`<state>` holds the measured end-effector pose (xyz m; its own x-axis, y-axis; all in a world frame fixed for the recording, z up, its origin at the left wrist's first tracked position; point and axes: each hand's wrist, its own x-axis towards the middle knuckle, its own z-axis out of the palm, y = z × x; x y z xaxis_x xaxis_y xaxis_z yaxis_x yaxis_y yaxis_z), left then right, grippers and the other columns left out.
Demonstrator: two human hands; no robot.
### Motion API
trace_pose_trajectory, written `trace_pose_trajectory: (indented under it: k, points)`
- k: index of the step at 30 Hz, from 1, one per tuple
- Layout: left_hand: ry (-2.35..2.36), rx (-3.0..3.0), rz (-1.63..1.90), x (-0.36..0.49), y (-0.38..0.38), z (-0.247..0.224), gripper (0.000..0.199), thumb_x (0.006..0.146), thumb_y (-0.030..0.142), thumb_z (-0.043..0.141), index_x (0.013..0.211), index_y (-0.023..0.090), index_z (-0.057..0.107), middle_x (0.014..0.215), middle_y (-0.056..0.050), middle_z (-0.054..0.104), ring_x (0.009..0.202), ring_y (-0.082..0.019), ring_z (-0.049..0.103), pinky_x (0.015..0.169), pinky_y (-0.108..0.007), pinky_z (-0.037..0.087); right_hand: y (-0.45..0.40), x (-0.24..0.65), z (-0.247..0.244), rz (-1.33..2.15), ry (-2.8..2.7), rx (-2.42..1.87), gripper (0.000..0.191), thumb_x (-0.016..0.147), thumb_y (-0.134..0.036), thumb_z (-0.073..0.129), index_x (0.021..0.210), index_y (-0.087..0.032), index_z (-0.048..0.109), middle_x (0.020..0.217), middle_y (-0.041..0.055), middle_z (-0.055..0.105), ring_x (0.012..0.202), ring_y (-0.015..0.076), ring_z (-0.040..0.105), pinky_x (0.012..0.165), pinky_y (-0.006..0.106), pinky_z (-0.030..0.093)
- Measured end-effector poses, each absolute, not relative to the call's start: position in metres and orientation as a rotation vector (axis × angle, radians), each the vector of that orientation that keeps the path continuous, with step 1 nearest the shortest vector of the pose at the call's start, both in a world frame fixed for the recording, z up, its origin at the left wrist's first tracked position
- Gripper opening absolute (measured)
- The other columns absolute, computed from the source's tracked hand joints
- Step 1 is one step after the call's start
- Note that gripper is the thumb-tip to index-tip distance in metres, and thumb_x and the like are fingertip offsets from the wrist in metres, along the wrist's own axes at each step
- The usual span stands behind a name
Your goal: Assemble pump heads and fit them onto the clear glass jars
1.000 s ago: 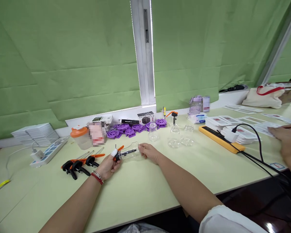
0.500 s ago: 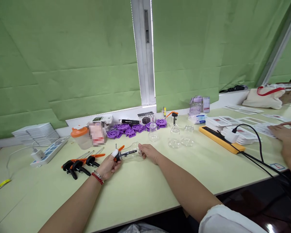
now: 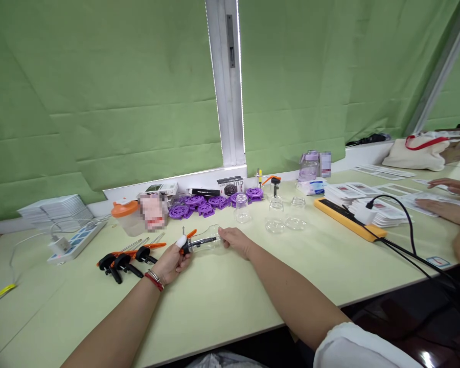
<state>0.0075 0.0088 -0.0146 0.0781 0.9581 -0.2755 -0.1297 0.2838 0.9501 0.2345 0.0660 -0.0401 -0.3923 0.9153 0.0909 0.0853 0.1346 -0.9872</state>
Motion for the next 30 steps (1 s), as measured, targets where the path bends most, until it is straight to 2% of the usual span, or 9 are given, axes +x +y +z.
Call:
trace_pose_trajectory:
  k: [2,5,7,9,14,16,18,21,30]
  points:
    - [1.182,0.93,1.017,0.0075,0.0088,-0.014,0.044,0.076,0.062,0.05,0.076,0.019,0.043,0.058,0.005,0.042,0.036,-0.004,0.031,0.038,-0.02,0.007,0.0663,0.2352,-0.0414,1.338,-1.637,-0.988,0.053,0.079,-0.066,0.047,0.072,-0.015,0.061,0.063,0.0002,0.051,0.062,0.0131,0.045,0.071,0.031,0.038]
    - [1.174,0.918,1.016,0.0069,0.009,-0.013,0.044,0.076,0.063,0.05,0.075,0.019,0.042,0.058,0.005,0.043,0.036,-0.004,0.031,0.038,-0.02,0.007,0.0645,0.238,-0.0404,1.429,-1.597,-0.844,0.047,0.074,-0.057,0.06,0.101,-0.019,0.062,0.09,0.0036,0.057,0.07,0.0126,0.049,0.072,0.03,0.04]
    - [1.166,0.916,1.009,0.0067,0.009,-0.0127,0.044,0.076,0.063,0.05,0.074,0.019,0.041,0.058,0.005,0.042,0.036,-0.004,0.031,0.038,-0.02,0.007,0.0633,0.2392,-0.0387,1.492,-1.566,-0.758,0.059,0.069,-0.048,0.07,0.121,-0.025,0.054,0.109,0.005,0.052,0.076,0.0125,0.051,0.071,0.029,0.041]
    - [1.163,0.923,1.003,0.0069,0.0089,-0.0126,0.045,0.076,0.063,0.05,0.074,0.019,0.042,0.058,0.004,0.042,0.036,-0.004,0.03,0.038,-0.02,0.006,0.0633,0.2386,-0.0375,1.519,-1.556,-0.742,0.066,0.068,-0.045,0.072,0.127,-0.026,0.049,0.108,0.0054,0.052,0.076,0.0126,0.052,0.067,0.027,0.041]
    - [1.167,0.915,1.006,0.007,0.009,-0.0126,0.045,0.077,0.063,0.05,0.075,0.019,0.044,0.058,0.004,0.043,0.036,-0.004,0.03,0.037,-0.02,0.007,0.0646,0.2346,-0.038,1.417,-1.645,-0.834,0.048,0.081,-0.058,0.051,0.099,-0.016,0.064,0.072,0.0009,0.052,0.059,0.0102,0.042,0.059,0.026,0.035]
    - [1.167,0.906,1.003,0.0066,0.0093,-0.0126,0.045,0.077,0.063,0.049,0.074,0.018,0.044,0.057,0.004,0.042,0.036,-0.004,0.03,0.037,-0.02,0.007,0.0633,0.2348,-0.0373,1.388,-1.656,-0.851,0.049,0.081,-0.059,0.05,0.097,-0.016,0.065,0.075,0.001,0.052,0.06,0.01,0.041,0.061,0.027,0.036]
    - [1.165,0.896,1.003,0.0062,0.0098,-0.0127,0.045,0.077,0.063,0.048,0.073,0.018,0.043,0.057,0.004,0.042,0.036,-0.004,0.03,0.037,-0.02,0.007,0.0613,0.2362,-0.0359,1.418,-1.619,-0.831,0.051,0.077,-0.056,0.059,0.113,-0.019,0.06,0.089,0.003,0.053,0.067,0.0109,0.044,0.066,0.028,0.039]
    - [1.164,0.892,1.011,0.0059,0.0105,-0.0132,0.044,0.078,0.062,0.048,0.073,0.019,0.042,0.057,0.004,0.042,0.036,-0.004,0.03,0.037,-0.02,0.007,0.0593,0.2376,-0.0337,1.501,-1.56,-0.771,0.073,0.067,-0.044,0.074,0.131,-0.026,0.045,0.11,0.0055,0.047,0.082,0.0134,0.048,0.071,0.028,0.041]
    - [1.163,0.922,1.012,0.0057,0.0106,-0.0148,0.042,0.078,0.061,0.049,0.075,0.019,0.041,0.057,0.005,0.042,0.036,-0.004,0.03,0.037,-0.02,0.007,0.0625,0.2314,-0.0349,1.398,-1.618,-0.891,0.049,0.076,-0.06,0.056,0.095,-0.016,0.062,0.07,-0.0003,0.048,0.063,0.0116,0.042,0.062,0.027,0.036]
